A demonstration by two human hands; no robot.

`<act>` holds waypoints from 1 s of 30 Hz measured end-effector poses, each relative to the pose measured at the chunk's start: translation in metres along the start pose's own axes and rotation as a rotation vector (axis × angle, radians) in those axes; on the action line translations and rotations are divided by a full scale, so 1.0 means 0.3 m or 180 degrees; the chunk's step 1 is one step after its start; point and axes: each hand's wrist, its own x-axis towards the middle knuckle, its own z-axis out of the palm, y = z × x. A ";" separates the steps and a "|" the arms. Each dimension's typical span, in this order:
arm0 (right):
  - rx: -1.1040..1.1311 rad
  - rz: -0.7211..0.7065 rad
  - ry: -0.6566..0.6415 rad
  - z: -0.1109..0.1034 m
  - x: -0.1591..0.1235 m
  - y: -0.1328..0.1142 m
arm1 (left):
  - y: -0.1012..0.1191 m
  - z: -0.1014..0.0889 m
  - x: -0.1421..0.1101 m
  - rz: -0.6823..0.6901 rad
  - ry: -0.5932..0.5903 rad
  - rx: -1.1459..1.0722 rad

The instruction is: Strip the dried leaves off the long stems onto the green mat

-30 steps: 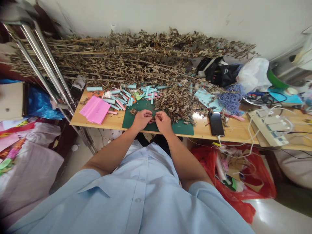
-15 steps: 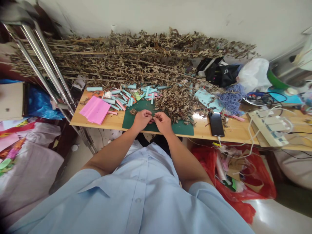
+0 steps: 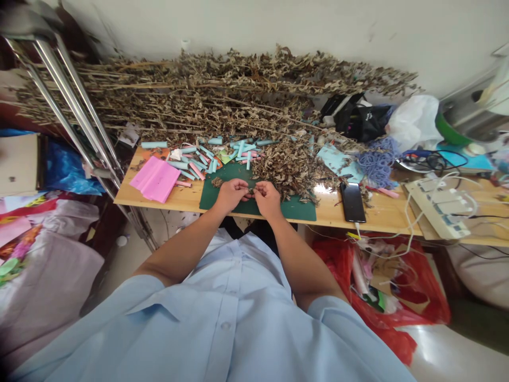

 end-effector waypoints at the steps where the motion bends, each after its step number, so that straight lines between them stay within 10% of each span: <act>1: 0.0034 0.0049 0.0021 -0.001 0.004 -0.002 | 0.000 -0.002 0.001 -0.0009 -0.0008 -0.0017; 30: -0.0357 -0.0422 0.0007 0.001 -0.013 0.005 | -0.006 -0.005 0.006 0.0021 -0.0131 -0.0032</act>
